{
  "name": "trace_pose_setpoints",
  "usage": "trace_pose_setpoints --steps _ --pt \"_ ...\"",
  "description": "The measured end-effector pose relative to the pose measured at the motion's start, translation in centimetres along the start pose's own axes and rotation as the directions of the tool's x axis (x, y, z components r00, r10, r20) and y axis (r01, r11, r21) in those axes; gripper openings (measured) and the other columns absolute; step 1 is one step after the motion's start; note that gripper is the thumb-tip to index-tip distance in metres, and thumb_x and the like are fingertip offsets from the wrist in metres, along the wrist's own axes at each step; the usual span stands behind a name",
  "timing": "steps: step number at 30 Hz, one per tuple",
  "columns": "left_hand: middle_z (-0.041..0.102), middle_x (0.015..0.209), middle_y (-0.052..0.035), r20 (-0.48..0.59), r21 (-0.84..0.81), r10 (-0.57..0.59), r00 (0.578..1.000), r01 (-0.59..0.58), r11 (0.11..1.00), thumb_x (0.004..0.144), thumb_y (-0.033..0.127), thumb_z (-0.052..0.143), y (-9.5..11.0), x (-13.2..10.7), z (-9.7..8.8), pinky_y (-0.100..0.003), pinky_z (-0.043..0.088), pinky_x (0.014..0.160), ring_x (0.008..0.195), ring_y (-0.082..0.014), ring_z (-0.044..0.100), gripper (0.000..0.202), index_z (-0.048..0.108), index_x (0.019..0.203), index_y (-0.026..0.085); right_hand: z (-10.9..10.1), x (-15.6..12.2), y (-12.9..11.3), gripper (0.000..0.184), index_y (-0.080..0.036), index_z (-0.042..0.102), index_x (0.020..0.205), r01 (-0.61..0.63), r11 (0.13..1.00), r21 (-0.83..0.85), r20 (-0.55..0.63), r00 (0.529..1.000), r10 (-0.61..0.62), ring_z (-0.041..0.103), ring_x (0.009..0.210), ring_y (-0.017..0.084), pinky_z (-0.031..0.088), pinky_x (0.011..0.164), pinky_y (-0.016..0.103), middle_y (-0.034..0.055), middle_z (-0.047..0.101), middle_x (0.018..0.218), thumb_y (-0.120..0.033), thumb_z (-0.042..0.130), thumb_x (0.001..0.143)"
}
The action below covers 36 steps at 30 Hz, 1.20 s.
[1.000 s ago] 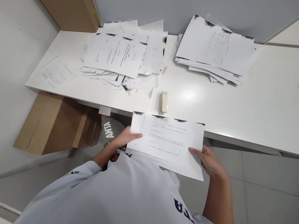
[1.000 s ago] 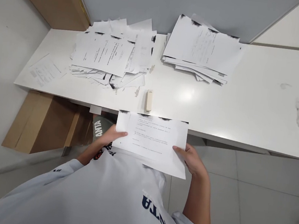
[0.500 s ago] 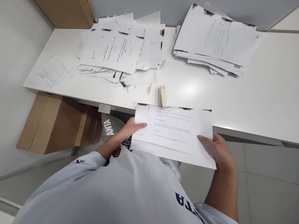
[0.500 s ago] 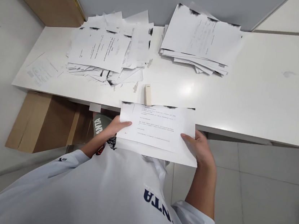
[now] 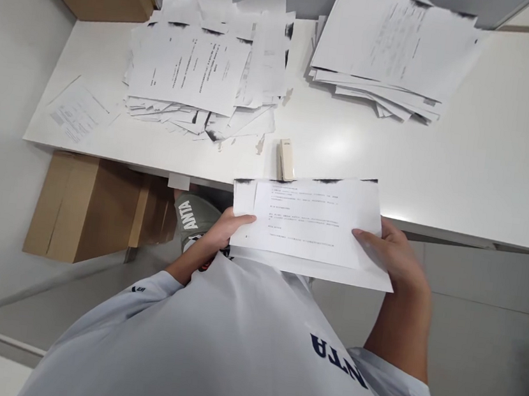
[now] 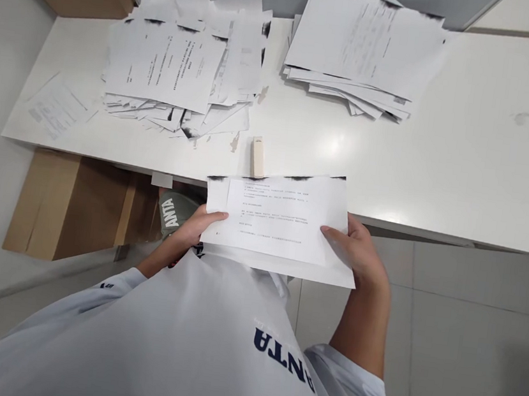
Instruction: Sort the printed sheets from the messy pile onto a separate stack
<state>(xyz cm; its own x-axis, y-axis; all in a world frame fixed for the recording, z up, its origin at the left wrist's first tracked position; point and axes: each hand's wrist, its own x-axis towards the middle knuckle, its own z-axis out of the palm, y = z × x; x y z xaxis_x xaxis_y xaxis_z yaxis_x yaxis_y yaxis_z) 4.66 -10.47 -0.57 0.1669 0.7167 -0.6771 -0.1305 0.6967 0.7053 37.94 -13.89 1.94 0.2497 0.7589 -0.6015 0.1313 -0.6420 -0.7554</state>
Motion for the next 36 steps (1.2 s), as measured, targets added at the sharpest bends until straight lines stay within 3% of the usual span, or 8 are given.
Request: trace_pose_setpoints --steps 11,17,24,29,31,34,36 --pt "0.077 0.101 -0.0082 0.003 0.069 -0.043 0.999 0.043 0.997 0.061 0.028 0.079 0.7 -1.6 0.3 -0.033 0.051 0.082 0.099 -0.0296 0.068 0.038 0.072 0.095 0.015 0.0 -1.4 -0.2 0.043 -0.029 0.069 0.103 -0.05 0.997 0.056 0.03 0.998 0.048 0.071 0.084 0.033 0.061 0.062 0.043 0.0065 0.074 0.101 -0.039 0.082 0.064" --pt "0.077 0.101 -0.0082 0.013 0.064 -0.016 1.0 0.015 0.998 0.062 0.026 0.078 1.0 -1.0 0.2 -0.033 0.053 0.081 0.099 -0.0292 0.069 0.037 0.073 0.097 0.013 -0.1 -0.7 -0.7 0.039 -0.029 0.07 0.101 -0.002 1.0 0.017 0.021 1.0 0.002 0.071 0.085 0.032 0.06 0.062 0.042 0.0057 0.074 0.103 -0.038 0.08 0.065" --pt "0.077 0.101 -0.0099 -0.018 0.043 0.007 1.0 -0.006 0.999 0.059 0.025 0.082 1.8 -0.4 0.4 -0.038 0.054 0.087 0.103 -0.0324 0.069 0.04 0.072 0.095 0.013 -1.0 0.4 -1.8 0.049 -0.029 0.069 0.11 0.045 0.999 -0.02 0.081 0.996 -0.043 0.07 0.087 0.033 0.061 0.07 0.044 0.0063 0.074 0.104 -0.043 0.082 0.064" --pt "0.076 0.105 -0.0112 -0.007 0.048 0.074 0.997 -0.074 0.996 0.054 0.026 0.083 2.6 0.9 0.5 -0.041 0.053 0.09 0.105 -0.0342 0.068 0.045 0.072 0.095 0.012 -1.4 2.0 -2.9 0.048 -0.03 0.068 0.11 0.077 0.996 -0.045 0.104 0.992 -0.072 0.069 0.089 0.032 0.06 0.07 0.043 0.0068 0.072 0.109 -0.041 0.08 0.066" --pt "0.076 0.106 -0.012 -0.019 0.053 0.12 0.993 -0.119 0.991 0.052 0.027 0.084 2.8 1.5 0.5 -0.042 0.053 0.091 0.106 -0.0349 0.067 0.048 0.072 0.096 0.012 -2.0 2.6 -3.7 0.05 -0.03 0.065 0.116 0.071 0.992 -0.101 0.071 0.995 -0.064 0.068 0.094 0.032 0.059 0.077 0.044 0.0072 0.071 0.111 -0.041 0.078 0.069" --pt "0.076 0.108 -0.0128 -0.047 0.038 0.163 0.985 -0.162 0.986 0.051 0.028 0.085 2.8 2.1 0.4 -0.042 0.053 0.092 0.108 -0.0353 0.067 0.05 0.072 0.097 0.012 -2.3 2.8 -5.3 0.056 -0.03 0.058 0.129 0.182 0.951 -0.25 -0.078 0.975 -0.207 0.063 0.111 0.031 0.052 0.096 0.049 0.0079 0.067 0.121 -0.043 0.071 0.077" --pt "0.076 0.108 -0.0129 -0.067 0.012 0.165 0.984 -0.164 0.986 0.051 0.028 0.085 2.6 2.2 0.5 -0.042 0.053 0.092 0.107 -0.0351 0.067 0.05 0.072 0.096 0.012 -1.1 2.4 -6.5 0.054 -0.03 0.054 0.135 0.337 0.873 -0.353 -0.139 0.903 -0.405 0.056 0.123 0.031 0.046 0.104 0.051 0.0082 0.061 0.134 -0.044 0.063 0.083"
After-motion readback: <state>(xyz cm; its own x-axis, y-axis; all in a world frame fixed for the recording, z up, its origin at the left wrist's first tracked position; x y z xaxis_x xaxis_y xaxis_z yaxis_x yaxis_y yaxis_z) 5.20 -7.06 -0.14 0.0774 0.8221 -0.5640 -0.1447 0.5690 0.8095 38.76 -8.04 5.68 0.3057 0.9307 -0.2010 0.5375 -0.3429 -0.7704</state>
